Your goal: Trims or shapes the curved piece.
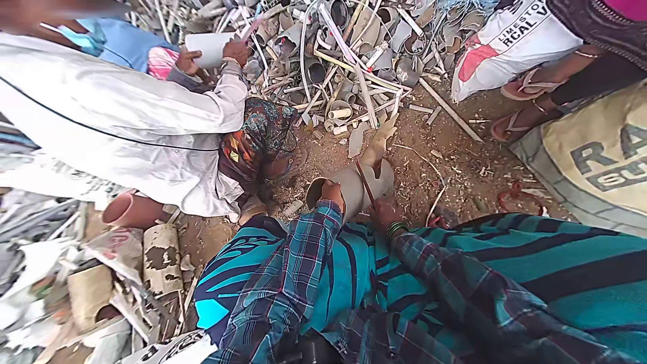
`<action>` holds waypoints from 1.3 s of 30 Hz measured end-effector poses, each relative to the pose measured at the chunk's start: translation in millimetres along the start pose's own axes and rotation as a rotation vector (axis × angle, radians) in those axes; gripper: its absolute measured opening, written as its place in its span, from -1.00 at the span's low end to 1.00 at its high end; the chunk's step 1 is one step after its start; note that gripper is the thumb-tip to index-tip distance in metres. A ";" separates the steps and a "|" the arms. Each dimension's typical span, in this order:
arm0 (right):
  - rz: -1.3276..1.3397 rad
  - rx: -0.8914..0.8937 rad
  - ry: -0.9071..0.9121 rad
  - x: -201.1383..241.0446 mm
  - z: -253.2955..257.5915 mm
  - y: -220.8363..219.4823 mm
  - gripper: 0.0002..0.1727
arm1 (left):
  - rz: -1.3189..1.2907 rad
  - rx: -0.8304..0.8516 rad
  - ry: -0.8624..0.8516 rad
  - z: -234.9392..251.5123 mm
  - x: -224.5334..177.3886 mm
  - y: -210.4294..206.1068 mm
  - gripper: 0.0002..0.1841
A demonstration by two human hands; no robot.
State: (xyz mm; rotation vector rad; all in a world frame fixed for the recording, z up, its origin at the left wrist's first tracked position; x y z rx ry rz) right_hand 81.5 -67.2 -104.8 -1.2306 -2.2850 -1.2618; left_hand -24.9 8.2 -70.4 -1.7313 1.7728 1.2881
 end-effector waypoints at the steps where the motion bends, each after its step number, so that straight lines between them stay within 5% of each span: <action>1: -0.019 0.012 0.064 8.5 -7.4 -1.8 -0.54 | -0.116 0.029 0.015 7.1 5.7 -2.5 -0.59; 3: -0.060 0.042 0.118 19.8 -18.6 -2.2 -0.55 | -0.232 0.043 0.032 12.0 9.9 -6.6 -0.60; 8: -0.011 -0.053 -0.094 -16.9 15.5 4.0 -0.48 | -0.261 0.128 0.042 5.5 7.6 -14.1 -0.43; 12: -0.031 -0.015 0.075 12.0 -12.1 5.3 -0.57 | -0.143 0.189 0.020 -3.3 -2.2 -10.0 -0.31; 18: -0.055 -0.061 -0.086 -22.4 21.3 7.4 -0.49 | -0.192 0.113 0.049 -12.5 -3.4 -15.7 -0.30; 24: -0.121 0.041 0.094 20.5 -18.9 5.0 -0.54 | -0.202 0.147 0.073 4.7 6.3 -9.8 -0.30; 29: -0.075 -0.044 -0.109 -17.9 19.0 8.9 -0.50 | -0.119 0.127 0.060 -8.3 1.1 -15.1 -0.24; 34: -0.117 0.014 0.114 21.3 -18.6 5.9 -0.53 | -0.178 0.177 0.051 1.7 6.0 -11.3 -0.30; 39: -0.051 -0.047 -0.072 -19.2 22.0 7.6 -0.51 | -0.187 0.130 0.094 -0.8 9.0 -14.6 -0.26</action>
Point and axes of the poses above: each hand's wrist, its own z-axis towards the middle knuckle, its own y-axis out of the back of the hand, x = y × z, the point moved 2 cm from there along z, towards the middle knuckle, and after that the axes turned 11 degrees about -x, right-handed, at the moved point
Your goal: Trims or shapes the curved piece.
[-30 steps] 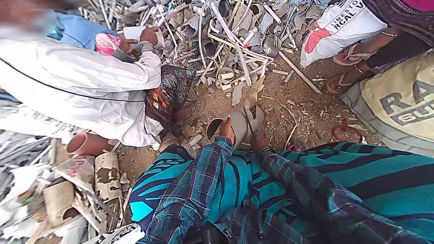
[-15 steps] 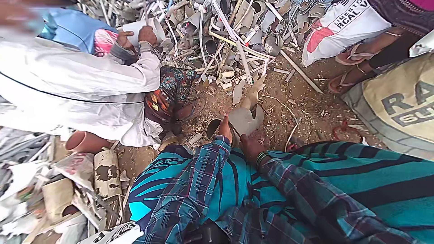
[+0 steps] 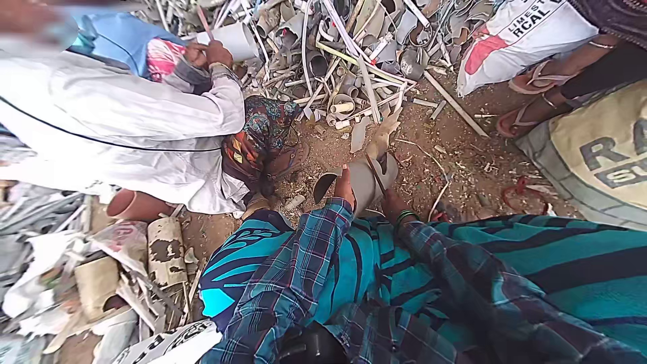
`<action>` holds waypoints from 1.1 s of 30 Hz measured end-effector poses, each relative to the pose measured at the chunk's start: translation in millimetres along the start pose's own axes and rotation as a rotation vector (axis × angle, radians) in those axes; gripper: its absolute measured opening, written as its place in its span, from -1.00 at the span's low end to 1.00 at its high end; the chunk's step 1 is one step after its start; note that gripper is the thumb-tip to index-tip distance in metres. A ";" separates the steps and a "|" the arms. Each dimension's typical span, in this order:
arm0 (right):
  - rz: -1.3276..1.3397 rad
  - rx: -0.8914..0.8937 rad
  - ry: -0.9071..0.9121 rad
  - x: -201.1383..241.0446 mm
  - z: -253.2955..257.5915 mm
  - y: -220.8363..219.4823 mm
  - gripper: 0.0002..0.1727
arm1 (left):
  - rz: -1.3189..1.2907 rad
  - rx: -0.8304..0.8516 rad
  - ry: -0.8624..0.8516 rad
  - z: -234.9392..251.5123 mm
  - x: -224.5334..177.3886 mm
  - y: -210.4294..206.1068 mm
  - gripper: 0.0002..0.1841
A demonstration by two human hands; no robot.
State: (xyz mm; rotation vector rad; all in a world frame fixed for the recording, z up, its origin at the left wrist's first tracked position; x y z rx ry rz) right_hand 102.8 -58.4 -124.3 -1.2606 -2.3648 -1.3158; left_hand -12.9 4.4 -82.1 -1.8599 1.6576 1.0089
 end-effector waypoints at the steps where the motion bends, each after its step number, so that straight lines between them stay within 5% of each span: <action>1: 0.017 -0.002 0.010 4.7 -3.7 0.3 -0.50 | 0.002 0.005 0.000 0.5 0.1 0.0 -0.26; 5: -0.040 0.086 0.176 33.2 -32.9 -0.6 -0.53 | 0.016 -0.006 -0.012 5.8 -0.7 4.9 -0.29; 8: -0.019 0.006 0.018 5.3 -8.2 -3.7 -0.48 | 0.066 0.056 -0.054 3.2 3.0 3.1 -0.33; 13: 0.038 -0.049 -0.028 4.9 -1.7 1.2 -0.49 | 0.632 0.286 -0.275 -6.0 17.0 1.6 -0.28; 16: -0.005 -0.025 0.162 32.5 -35.2 2.1 -0.54 | 0.494 0.138 -0.236 -0.8 7.9 7.7 -0.47; 19: 0.054 -0.086 0.140 27.9 -32.9 4.3 -0.55 | 0.327 -0.025 -0.253 -3.7 -16.8 13.9 -0.65; 23: 0.093 -0.065 0.059 12.9 -10.5 2.5 -0.50 | 0.390 -0.067 -0.282 4.4 -36.0 22.6 -0.62; 27: 0.014 0.036 0.226 38.0 -36.6 -4.4 -0.56 | 0.346 -0.133 -0.203 11.7 -27.8 20.5 -0.59; 33: 0.070 -0.018 -0.029 2.2 2.9 -5.7 -0.49 | 0.134 -0.108 -0.059 10.3 -4.2 8.6 -0.56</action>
Point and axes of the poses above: each hand's wrist, its own z-axis towards the middle knuckle, its own y-axis out of the back of the hand, x = y × z, the point moved 2 cm from there along z, towards the middle knuckle, and after that the axes turned 11 degrees about -x, right-handed, at the moved point
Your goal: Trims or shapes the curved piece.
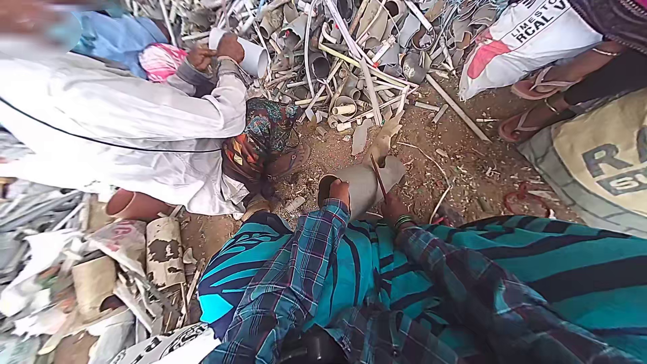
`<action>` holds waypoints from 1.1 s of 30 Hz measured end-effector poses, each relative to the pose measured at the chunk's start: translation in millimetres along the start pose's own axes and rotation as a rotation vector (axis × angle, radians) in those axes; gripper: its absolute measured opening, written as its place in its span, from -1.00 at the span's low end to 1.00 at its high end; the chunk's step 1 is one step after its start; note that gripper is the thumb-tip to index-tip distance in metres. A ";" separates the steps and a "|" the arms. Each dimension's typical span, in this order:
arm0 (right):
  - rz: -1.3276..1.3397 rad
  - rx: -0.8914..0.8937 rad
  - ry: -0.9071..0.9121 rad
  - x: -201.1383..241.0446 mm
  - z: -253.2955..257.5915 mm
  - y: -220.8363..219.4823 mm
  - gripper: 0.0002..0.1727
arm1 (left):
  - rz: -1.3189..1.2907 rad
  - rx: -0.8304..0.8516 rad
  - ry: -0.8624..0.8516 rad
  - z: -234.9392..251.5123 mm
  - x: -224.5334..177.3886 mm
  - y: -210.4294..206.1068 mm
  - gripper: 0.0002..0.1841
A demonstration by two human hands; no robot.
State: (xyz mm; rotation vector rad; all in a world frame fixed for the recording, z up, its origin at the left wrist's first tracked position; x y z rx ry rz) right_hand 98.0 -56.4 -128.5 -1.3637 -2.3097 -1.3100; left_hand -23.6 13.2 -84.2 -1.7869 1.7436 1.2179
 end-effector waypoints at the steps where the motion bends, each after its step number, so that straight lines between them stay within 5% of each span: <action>1: 0.003 0.002 0.037 6.3 -6.3 -0.4 -0.51 | -0.014 0.004 -0.005 -2.2 -2.0 -1.7 -0.54; 5: -0.090 0.090 0.209 29.1 -32.4 -2.4 -0.55 | -0.065 0.094 -0.029 2.5 -3.0 -1.5 -0.50; 10: -0.047 0.008 0.002 1.5 1.9 1.7 -0.51 | 0.390 0.156 -0.083 -16.0 -7.3 -4.1 -0.36; 12: -0.021 -0.013 0.050 15.1 -9.9 4.9 -0.53 | 0.366 0.150 -0.207 7.0 4.9 -1.6 -0.47; 16: 0.006 -0.018 0.278 37.7 -37.6 8.1 -0.57 | 0.392 -0.022 -0.368 5.3 -40.9 23.2 -0.69; 19: 0.008 -0.026 0.255 33.9 -36.0 6.6 -0.57 | 0.477 -0.088 -0.428 0.1 -66.6 40.3 -0.71; 24: 0.030 0.033 0.185 32.0 -33.3 -2.3 -0.57 | 0.539 -0.011 -0.434 9.7 -49.1 31.9 -0.61; 27: 0.081 -0.018 0.255 33.2 -35.8 -0.7 -0.59 | 0.254 0.075 -0.371 4.8 -40.9 28.6 -0.58; 30: 0.142 -0.076 0.071 13.6 -14.0 1.4 -0.55 | 0.059 0.289 -0.346 -7.8 -38.3 23.2 -0.42; 33: 0.124 -0.111 0.007 13.7 -17.4 2.0 -0.53 | 0.142 0.402 -0.405 -23.4 -44.1 13.5 -0.47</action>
Point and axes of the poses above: each hand's wrist, its own z-axis towards the middle knuckle, its own y-axis out of the back of the hand, x = y × z, the point moved 2 cm from there along z, towards the middle knuckle, and after that the axes turned 11 degrees about -x, right-handed, at the moved point
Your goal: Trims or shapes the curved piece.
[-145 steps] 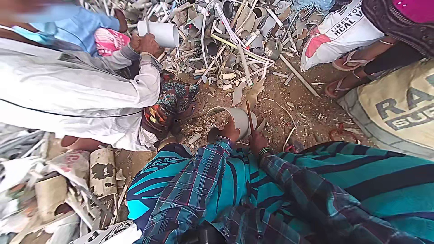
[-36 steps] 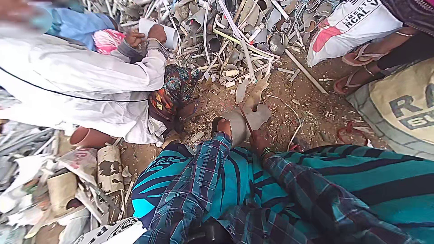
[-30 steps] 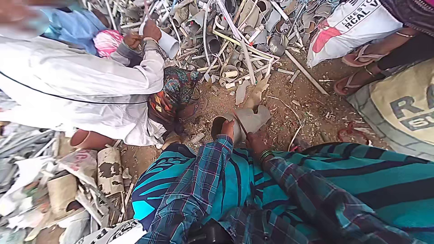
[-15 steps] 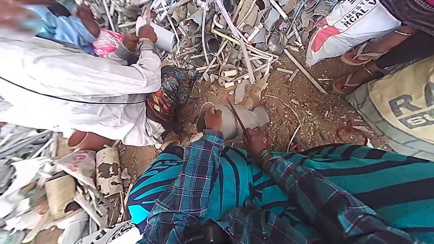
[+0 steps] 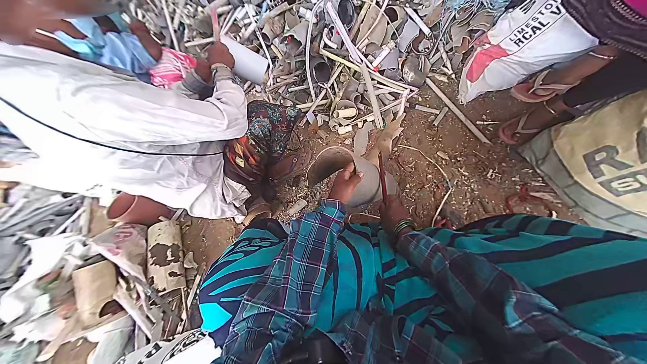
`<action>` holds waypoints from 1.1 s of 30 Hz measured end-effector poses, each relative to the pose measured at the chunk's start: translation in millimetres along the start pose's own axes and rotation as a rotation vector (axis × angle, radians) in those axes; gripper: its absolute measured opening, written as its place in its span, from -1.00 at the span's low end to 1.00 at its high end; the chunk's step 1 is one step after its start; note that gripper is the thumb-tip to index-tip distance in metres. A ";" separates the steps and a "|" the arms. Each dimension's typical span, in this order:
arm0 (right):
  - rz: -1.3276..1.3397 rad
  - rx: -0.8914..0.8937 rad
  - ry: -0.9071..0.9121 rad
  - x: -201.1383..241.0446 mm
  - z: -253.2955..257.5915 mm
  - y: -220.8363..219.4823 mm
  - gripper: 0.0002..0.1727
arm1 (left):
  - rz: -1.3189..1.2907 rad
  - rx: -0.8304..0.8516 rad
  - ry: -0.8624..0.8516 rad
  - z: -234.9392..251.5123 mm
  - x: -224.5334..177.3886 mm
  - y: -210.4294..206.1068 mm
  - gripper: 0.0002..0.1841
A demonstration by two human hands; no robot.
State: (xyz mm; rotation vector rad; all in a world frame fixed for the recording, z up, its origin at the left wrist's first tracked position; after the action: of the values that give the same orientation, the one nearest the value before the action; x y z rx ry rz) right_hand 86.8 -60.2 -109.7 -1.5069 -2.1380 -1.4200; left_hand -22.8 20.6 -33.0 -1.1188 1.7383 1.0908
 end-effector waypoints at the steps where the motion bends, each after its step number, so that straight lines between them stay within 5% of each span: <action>1: -0.004 -0.019 0.051 6.8 -9.7 0.8 -0.55 | 0.030 0.000 -0.007 0.3 -2.2 -2.1 -0.48; 5: -0.043 -0.014 0.214 13.2 -26.7 4.4 -0.57 | 0.037 -0.133 0.010 7.6 7.0 -1.0 -0.54; 10: -0.063 0.040 -0.003 -10.2 0.2 1.3 -0.49 | -0.059 -0.266 0.068 8.7 7.4 -4.0 -0.59; 15: -0.094 0.080 0.215 20.0 -38.3 6.3 -0.56 | -0.092 -0.326 0.093 12.3 11.7 1.5 -0.63; 20: -0.068 0.064 -0.038 -25.3 12.7 4.0 -0.45 | -0.090 -0.378 0.118 9.2 14.9 -3.3 -0.65; 26: -0.089 0.103 0.233 18.7 -38.3 6.3 -0.57 | -0.074 -0.407 0.147 9.2 14.7 0.4 -0.63; 31: -0.047 0.044 -0.054 -23.0 9.0 2.2 -0.44 | -0.103 -0.437 0.172 6.5 18.0 -4.3 -0.62; 33: -0.043 0.054 -0.003 -8.7 -6.4 3.1 -0.45 | -0.126 -0.425 0.153 5.3 14.3 -5.6 -0.60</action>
State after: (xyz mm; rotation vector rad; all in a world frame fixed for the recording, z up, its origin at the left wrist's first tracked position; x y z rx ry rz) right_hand 91.1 -70.6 -109.6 -1.4537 -2.2043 -1.3629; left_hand -21.1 20.4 -49.2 -1.5846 1.5617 1.3637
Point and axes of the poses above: each hand's wrist, its own z-axis towards the middle knuckle, its own y-axis out of the back of the hand, x = y × z, the point moved 2 cm from there along z, towards the middle knuckle, and after that the axes turned 11 degrees about -x, right-handed, at the moved point
